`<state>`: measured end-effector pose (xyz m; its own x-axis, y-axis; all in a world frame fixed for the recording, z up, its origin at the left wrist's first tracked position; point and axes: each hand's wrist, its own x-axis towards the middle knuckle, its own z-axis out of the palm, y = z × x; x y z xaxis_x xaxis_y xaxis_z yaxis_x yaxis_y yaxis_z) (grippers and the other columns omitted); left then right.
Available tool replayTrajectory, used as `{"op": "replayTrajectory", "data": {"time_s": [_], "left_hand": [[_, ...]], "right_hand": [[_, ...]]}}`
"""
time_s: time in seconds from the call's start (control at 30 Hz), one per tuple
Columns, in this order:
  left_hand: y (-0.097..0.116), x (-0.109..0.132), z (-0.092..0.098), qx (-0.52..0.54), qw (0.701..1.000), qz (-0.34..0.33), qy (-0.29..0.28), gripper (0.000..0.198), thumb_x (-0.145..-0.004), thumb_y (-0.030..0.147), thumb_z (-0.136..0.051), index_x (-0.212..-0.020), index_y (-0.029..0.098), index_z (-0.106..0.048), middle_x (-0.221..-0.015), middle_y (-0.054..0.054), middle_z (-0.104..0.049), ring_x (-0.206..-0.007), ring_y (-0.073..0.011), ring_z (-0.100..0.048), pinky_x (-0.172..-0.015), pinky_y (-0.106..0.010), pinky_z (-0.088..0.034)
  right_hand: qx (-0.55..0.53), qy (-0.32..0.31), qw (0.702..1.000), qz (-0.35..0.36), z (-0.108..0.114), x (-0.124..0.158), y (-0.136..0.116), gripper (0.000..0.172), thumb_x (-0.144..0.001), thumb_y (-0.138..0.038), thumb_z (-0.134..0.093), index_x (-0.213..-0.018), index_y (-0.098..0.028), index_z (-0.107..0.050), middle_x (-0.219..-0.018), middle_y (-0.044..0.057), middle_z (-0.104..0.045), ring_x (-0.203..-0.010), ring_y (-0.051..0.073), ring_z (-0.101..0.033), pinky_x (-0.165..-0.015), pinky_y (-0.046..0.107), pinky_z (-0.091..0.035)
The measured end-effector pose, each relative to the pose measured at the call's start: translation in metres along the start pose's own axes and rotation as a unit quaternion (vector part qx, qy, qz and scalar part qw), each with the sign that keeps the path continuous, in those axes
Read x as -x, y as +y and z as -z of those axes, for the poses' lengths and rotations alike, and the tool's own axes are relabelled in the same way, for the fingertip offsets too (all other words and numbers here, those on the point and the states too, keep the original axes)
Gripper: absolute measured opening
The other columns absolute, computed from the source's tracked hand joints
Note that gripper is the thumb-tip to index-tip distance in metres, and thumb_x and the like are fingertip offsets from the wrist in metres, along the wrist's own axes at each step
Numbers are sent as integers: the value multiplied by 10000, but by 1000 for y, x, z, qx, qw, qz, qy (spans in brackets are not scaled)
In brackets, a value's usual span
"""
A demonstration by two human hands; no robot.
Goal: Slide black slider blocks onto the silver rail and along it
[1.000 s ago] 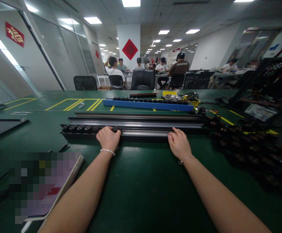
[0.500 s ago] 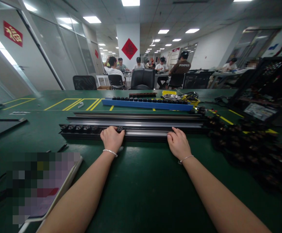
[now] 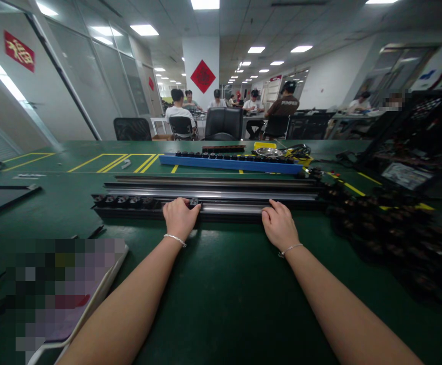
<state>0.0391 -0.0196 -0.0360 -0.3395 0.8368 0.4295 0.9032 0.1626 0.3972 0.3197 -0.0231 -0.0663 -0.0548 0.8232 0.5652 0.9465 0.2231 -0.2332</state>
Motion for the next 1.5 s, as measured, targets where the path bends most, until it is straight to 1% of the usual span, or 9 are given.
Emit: {"op": "replayTrajectory", "data": {"time_s": [0.17,0.27,0.33,0.53,0.77,0.97,1.3,1.5], "left_hand": [[-2,1,-2,-20,1000,-23,5,333,-768,479,-552,-910,182,-604,-915,-85,-648,-975,-266,-575,-917,-387,-366],[-1,5,-3,-53,997,-41,25,346,-782,470,-529,-956,178,-589,-962,-105,-630,-1015,-284,-553,-950,-411,-336],[0,7,-5,-63,996,-53,27,350,-792,464,-509,-975,174,-581,-977,-114,-628,-1025,-287,-545,-977,-430,-307],[0,6,-4,-35,998,-52,13,299,-801,431,-500,-933,181,-595,-947,-99,-658,-1007,-274,-558,-1021,-450,-265],[5,8,-1,-14,998,-65,-11,321,-808,472,-500,-916,202,-636,-970,-82,-685,-1042,-271,-555,-1034,-472,-251],[6,8,-1,-3,998,-67,-16,343,-795,494,-529,-917,204,-666,-962,-82,-691,-1048,-270,-553,-1033,-473,-258],[10,9,2,28,996,-80,-28,318,-785,473,-561,-917,222,-706,-952,-67,-698,-1017,-253,-572,-990,-421,-334],[11,11,-2,48,991,-123,-38,281,-801,420,-557,-923,221,-713,-950,-58,-704,-1027,-237,-564,-1001,-421,-328]], "right_hand": [[9,-12,1000,-4,1,0,0,374,-889,-330,-332,-960,-201,-676,-1290,91,-527,-1245,272,-392,-1023,464,-368],[10,-16,1000,-3,2,0,-1,379,-892,-331,-324,-963,-202,-673,-1292,97,-524,-1245,276,-393,-1011,475,-374],[9,-21,1000,-4,3,0,-1,386,-893,-330,-319,-962,-192,-672,-1299,107,-517,-1249,277,-389,-1017,471,-368],[3,-22,1000,-9,3,-1,-2,389,-890,-328,-323,-951,-183,-678,-1304,116,-518,-1247,284,-388,-1023,467,-358],[20,-17,1000,-3,2,-1,-1,381,-889,-321,-337,-949,-170,-682,-1289,117,-527,-1241,271,-396,-1035,429,-354],[19,-16,1000,-5,1,-1,-1,374,-889,-321,-341,-953,-181,-681,-1291,115,-526,-1241,275,-398,-1015,449,-369],[17,-18,1000,-3,0,-1,0,388,-892,-328,-329,-960,-177,-679,-1299,126,-521,-1241,284,-397,-1004,465,-373],[18,-24,1000,-6,1,-1,-1,388,-892,-329,-333,-962,-173,-680,-1298,124,-522,-1245,279,-394,-1022,450,-358]]}}
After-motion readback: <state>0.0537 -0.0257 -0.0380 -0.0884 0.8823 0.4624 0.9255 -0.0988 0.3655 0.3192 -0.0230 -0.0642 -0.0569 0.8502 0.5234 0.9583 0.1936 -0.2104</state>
